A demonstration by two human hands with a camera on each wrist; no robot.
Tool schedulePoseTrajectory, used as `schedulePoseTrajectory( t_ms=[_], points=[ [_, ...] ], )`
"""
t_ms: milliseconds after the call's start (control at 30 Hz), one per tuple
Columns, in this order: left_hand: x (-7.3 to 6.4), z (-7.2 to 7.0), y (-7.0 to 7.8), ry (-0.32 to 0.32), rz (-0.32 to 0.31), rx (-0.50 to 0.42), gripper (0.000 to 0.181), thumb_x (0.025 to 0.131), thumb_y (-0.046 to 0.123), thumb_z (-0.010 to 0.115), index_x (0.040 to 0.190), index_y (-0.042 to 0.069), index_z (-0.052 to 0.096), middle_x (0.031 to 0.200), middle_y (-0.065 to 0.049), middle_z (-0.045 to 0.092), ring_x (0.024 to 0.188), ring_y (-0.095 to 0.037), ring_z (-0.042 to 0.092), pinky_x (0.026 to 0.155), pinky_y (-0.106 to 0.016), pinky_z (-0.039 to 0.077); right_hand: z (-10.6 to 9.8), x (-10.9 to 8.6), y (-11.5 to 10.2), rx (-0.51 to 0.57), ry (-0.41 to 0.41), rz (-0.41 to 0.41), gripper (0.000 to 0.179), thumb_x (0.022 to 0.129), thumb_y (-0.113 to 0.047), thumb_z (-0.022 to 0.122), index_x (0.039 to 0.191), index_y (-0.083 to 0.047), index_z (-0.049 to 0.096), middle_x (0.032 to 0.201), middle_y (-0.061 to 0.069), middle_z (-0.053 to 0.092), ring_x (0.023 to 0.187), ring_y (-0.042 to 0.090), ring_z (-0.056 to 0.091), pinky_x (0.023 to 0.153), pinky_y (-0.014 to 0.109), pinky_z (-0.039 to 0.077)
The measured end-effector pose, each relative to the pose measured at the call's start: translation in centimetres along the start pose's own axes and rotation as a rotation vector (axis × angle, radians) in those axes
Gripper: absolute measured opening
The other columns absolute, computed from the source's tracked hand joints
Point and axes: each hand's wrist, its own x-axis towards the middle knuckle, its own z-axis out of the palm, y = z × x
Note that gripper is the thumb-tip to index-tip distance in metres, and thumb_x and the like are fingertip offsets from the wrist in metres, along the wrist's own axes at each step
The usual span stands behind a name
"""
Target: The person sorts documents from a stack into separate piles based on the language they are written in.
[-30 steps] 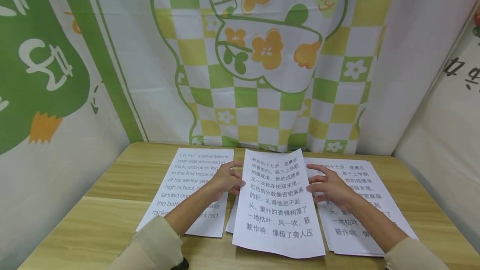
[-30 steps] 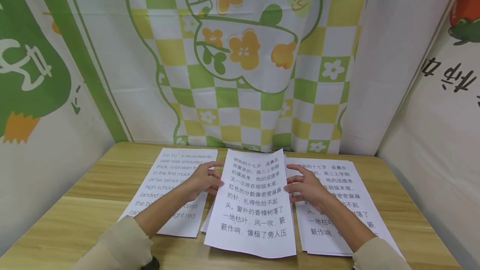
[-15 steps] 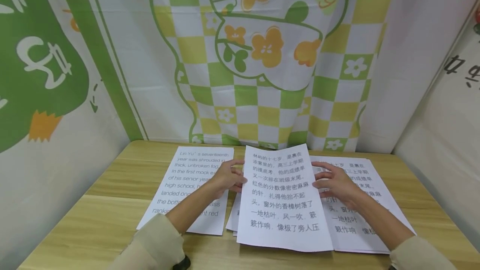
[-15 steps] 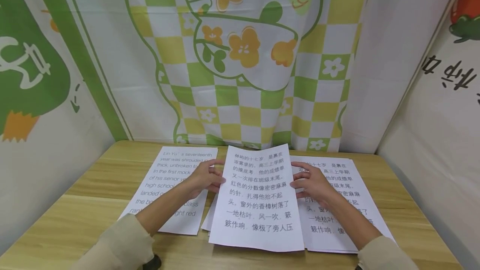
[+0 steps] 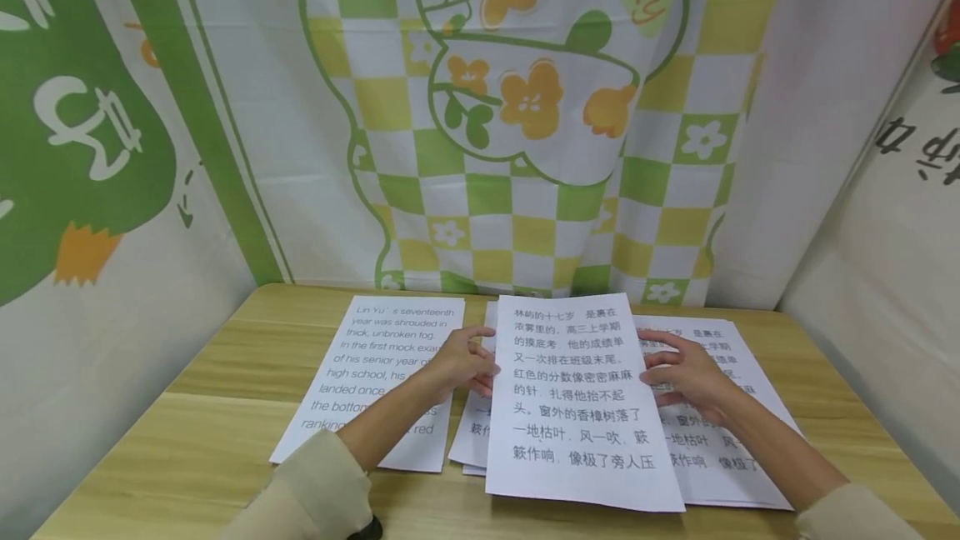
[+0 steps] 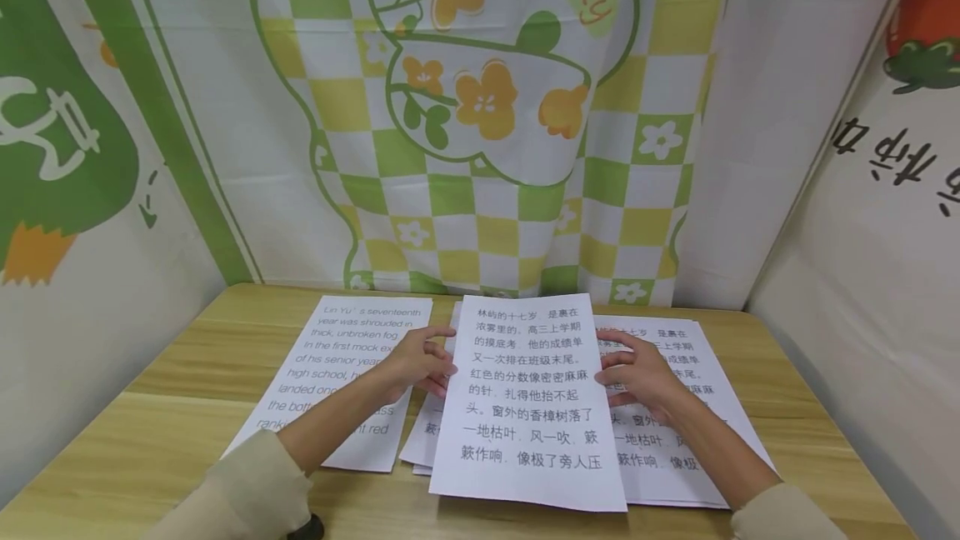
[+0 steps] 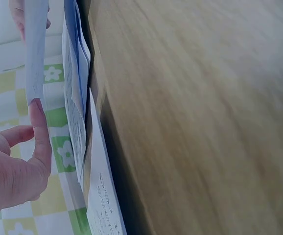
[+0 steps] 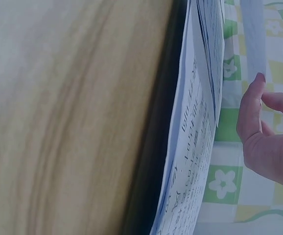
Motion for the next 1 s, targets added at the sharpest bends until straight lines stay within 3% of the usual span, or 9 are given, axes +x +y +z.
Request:
schedulePoseTrajectory(
  t_ms=[367,533,767,1000],
  points=[
    [0.4,1.0,0.5,-0.023,0.033,-0.041,0.071,0.086,-0.016,0.066,0.152,-0.007,0.042,0.093,-0.014,0.063,0.061,-0.017,0.064,0.059,-0.031,0.064,-1.5,-0.5,0.1,0.023,-0.026,-0.037,0.080,0.092,0.001,0.070,0.161,-0.004,0.030,0.118,0.016,0.062,0.095,0.022,0.069,0.074,0.041,0.065],
    [0.6,1.7,0.7,-0.038,0.036,-0.050,0.071,0.087,-0.016,0.066,0.153,-0.005,0.043,0.093,-0.013,0.064,0.060,-0.017,0.065,0.060,-0.032,0.064,-2.2,-0.9,0.2,0.026,-0.039,-0.043,0.080,0.094,-0.001,0.070,0.161,-0.004,0.028,0.121,0.017,0.060,0.096,0.022,0.068,0.073,0.039,0.065],
    [1.1,3.2,1.0,-0.010,0.045,-0.037,0.069,0.088,-0.015,0.066,0.152,0.000,0.048,0.093,-0.013,0.062,0.064,-0.019,0.066,0.062,-0.033,0.065,-3.5,-1.2,0.3,0.056,-0.046,-0.075,0.080,0.094,0.000,0.069,0.161,-0.003,0.026,0.109,0.006,0.064,0.093,0.018,0.069,0.070,0.035,0.064],
    [1.3,4.3,1.3,-0.017,0.051,-0.069,0.073,0.087,-0.016,0.066,0.155,0.005,0.046,0.091,-0.012,0.060,0.063,-0.018,0.065,0.062,-0.033,0.065,-4.5,-1.6,0.7,0.054,-0.017,-0.063,0.077,0.094,0.000,0.069,0.160,-0.005,0.030,0.107,0.005,0.064,0.092,0.018,0.068,0.071,0.035,0.063]
  ],
)
